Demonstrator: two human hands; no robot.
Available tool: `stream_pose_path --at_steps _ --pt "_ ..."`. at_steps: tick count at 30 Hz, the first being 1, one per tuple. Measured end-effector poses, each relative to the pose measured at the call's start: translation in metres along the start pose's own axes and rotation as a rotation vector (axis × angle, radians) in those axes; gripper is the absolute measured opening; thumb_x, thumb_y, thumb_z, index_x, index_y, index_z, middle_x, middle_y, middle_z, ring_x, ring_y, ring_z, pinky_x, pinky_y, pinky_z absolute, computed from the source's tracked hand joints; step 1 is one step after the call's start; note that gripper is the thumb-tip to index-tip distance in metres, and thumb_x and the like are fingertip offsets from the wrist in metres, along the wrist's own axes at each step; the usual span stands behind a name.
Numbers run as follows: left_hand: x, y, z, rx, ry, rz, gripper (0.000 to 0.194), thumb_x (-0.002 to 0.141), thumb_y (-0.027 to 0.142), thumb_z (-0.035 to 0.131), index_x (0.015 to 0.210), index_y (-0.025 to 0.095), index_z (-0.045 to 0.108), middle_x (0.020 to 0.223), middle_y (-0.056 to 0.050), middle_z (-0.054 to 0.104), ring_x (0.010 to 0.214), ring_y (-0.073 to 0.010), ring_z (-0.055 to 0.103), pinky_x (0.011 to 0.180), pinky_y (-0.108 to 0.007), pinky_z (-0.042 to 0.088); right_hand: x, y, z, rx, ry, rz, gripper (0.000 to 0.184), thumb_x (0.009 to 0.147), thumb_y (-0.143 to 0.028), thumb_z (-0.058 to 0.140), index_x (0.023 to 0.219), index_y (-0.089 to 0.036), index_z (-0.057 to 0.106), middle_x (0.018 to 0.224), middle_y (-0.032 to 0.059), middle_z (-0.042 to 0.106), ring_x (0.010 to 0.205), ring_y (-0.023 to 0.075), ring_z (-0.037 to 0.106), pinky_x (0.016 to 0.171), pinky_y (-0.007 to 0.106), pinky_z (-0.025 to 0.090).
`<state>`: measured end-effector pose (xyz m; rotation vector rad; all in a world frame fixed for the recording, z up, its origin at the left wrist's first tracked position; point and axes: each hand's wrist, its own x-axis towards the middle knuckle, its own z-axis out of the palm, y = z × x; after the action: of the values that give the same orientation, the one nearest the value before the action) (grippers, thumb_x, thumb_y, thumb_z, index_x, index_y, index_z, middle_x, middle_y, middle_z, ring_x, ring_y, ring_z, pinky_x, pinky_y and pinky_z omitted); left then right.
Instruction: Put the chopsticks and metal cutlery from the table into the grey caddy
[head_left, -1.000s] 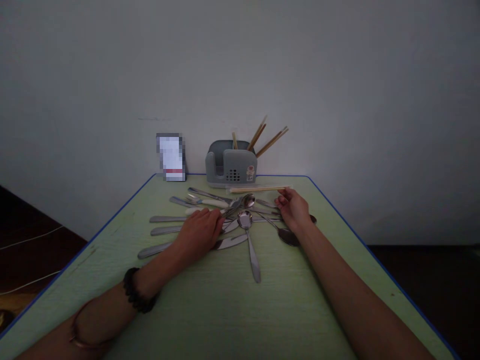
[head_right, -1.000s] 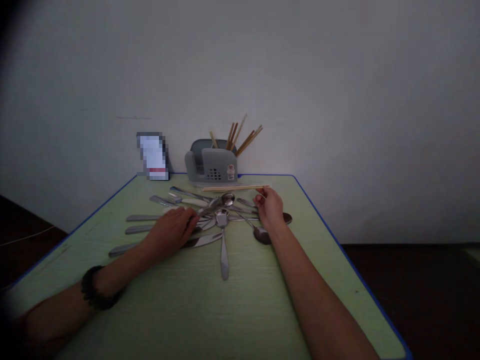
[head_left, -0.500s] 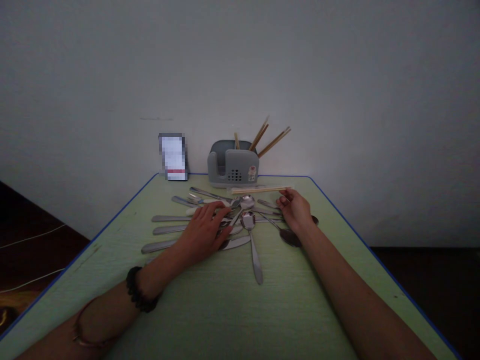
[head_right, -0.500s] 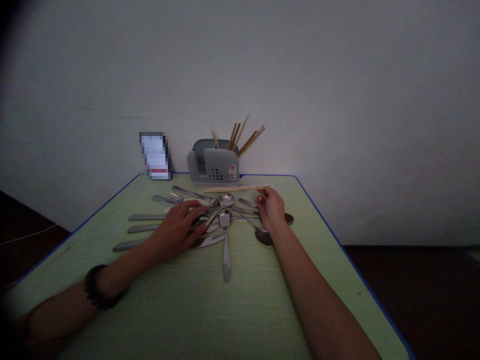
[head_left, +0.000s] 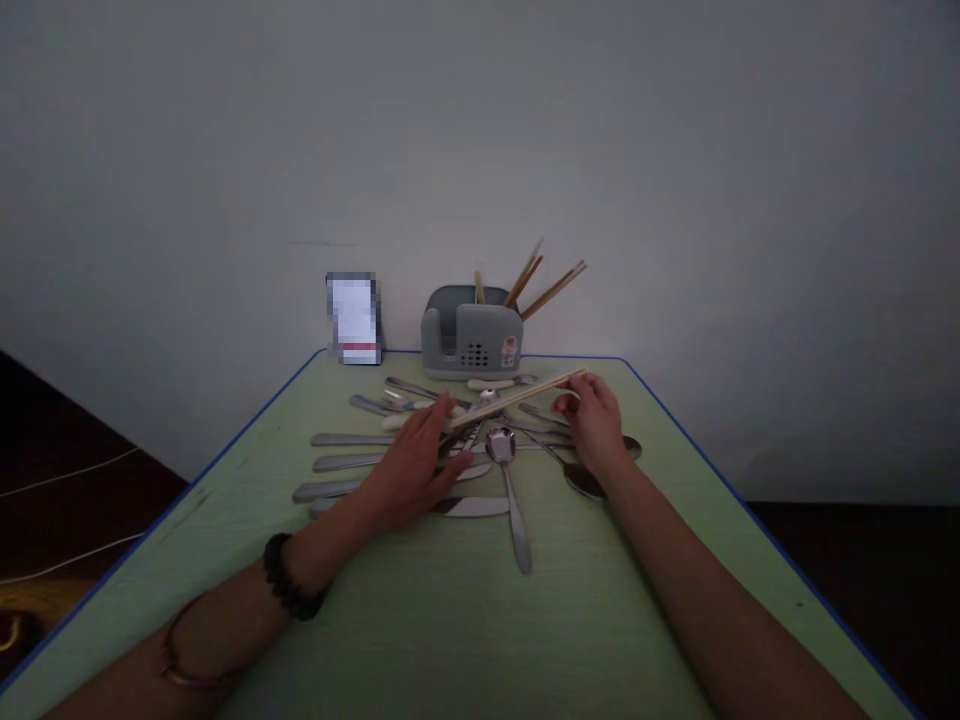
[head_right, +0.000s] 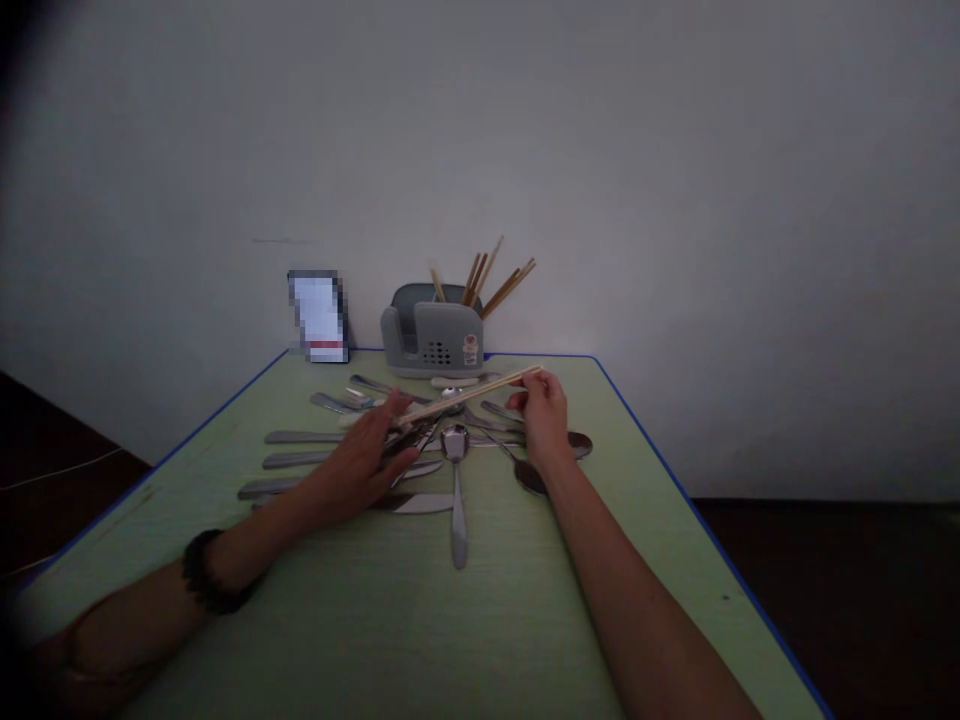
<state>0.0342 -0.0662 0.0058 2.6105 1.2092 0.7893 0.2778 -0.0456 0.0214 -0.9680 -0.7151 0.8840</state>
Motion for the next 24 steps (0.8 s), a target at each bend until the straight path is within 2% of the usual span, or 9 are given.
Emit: stream_pose_path --at_steps 2,3,6,8,14,17,20,22,24 --pt "0.004 -0.004 -0.002 -0.074 0.099 -0.027 0.062 0.092 0.039 0.041 0.144 0.013 0.018 0.125 -0.013 0.056 0.120 -0.0248 0.045 0.101 -0.045 0.035 -0.006 -0.001 0.006 -0.040 -0.045 -0.061 0.014 0.072 -0.029 0.063 0.074 -0.020 0.053 0.065 -0.0086 0.057 0.045 0.0043 0.050 0.046 0.017 0.043" --pt "0.006 -0.006 -0.003 -0.084 0.126 -0.027 0.058 0.092 0.037 0.041 0.142 0.014 0.024 0.115 -0.012 0.062 0.114 -0.0246 0.048 0.099 -0.044 0.037 -0.009 -0.002 0.009 -0.064 -0.072 -0.093 0.014 0.073 -0.030 0.062 0.076 -0.021 0.053 0.064 -0.0092 0.056 0.045 0.0045 0.051 0.047 0.017 0.043" --pt "0.010 -0.014 -0.005 -0.047 0.110 0.013 0.039 0.091 0.035 0.043 0.124 0.015 0.052 0.100 -0.009 0.065 0.100 -0.0239 0.051 0.091 -0.041 0.042 -0.018 -0.004 0.017 -0.108 -0.133 -0.149 0.016 0.075 -0.035 0.060 0.081 -0.022 0.053 0.064 -0.0094 0.056 0.047 0.0053 0.053 0.050 0.018 0.045" --pt "0.010 -0.017 -0.007 -0.043 0.080 0.035 0.032 0.091 0.033 0.041 0.111 0.017 0.061 0.097 -0.008 0.064 0.095 -0.0222 0.051 0.086 -0.037 0.044 -0.022 -0.006 0.020 -0.108 -0.152 -0.141 0.019 0.075 -0.038 0.061 0.083 -0.022 0.053 0.067 -0.0085 0.058 0.049 0.0060 0.054 0.053 0.020 0.047" --pt "0.011 -0.014 -0.013 -0.048 0.011 0.047 0.034 0.094 0.033 0.036 0.094 0.017 0.066 0.075 -0.005 0.060 0.076 -0.0185 0.052 0.071 -0.030 0.046 -0.026 -0.011 0.020 -0.144 -0.268 -0.109 0.023 0.072 -0.041 0.066 0.083 -0.022 0.060 0.067 -0.0056 0.060 0.056 0.0086 0.057 0.062 0.022 0.050" --pt "0.012 -0.013 -0.014 -0.024 -0.012 0.052 0.036 0.094 0.033 0.035 0.085 0.018 0.066 0.071 -0.004 0.059 0.071 -0.0172 0.053 0.069 -0.029 0.045 -0.031 -0.018 0.022 -0.220 -0.330 -0.130 0.021 0.075 -0.041 0.064 0.080 -0.021 0.063 0.064 -0.0028 0.061 0.059 0.0115 0.058 0.065 0.025 0.050" --pt "0.013 -0.014 -0.012 0.004 0.094 0.089 0.030 0.093 0.031 0.039 0.095 0.018 0.065 0.084 -0.006 0.065 0.082 -0.0186 0.055 0.079 -0.033 0.046 -0.033 -0.036 0.026 -0.293 -0.259 -0.287 0.019 0.079 -0.040 0.061 0.081 -0.021 0.063 0.063 -0.0020 0.061 0.060 0.0124 0.057 0.065 0.025 0.048" --pt "0.013 -0.016 -0.011 0.045 0.193 0.114 0.027 0.092 0.027 0.042 0.108 0.018 0.061 0.099 -0.007 0.065 0.094 -0.0201 0.055 0.088 -0.037 0.044 -0.031 -0.055 0.030 -0.321 -0.108 -0.465 0.019 0.079 -0.040 0.061 0.083 -0.022 0.063 0.066 -0.0021 0.061 0.062 0.0122 0.057 0.065 0.025 0.048" --pt "0.012 -0.017 -0.009 0.099 0.222 0.125 0.029 0.089 0.022 0.044 0.115 0.019 0.057 0.110 -0.009 0.061 0.104 -0.0217 0.052 0.092 -0.041 0.042 -0.025 -0.075 0.037 -0.318 0.027 -0.614 0.020 0.080 -0.041 0.060 0.085 -0.022 0.063 0.071 -0.0020 0.062 0.064 0.0119 0.059 0.067 0.026 0.049"
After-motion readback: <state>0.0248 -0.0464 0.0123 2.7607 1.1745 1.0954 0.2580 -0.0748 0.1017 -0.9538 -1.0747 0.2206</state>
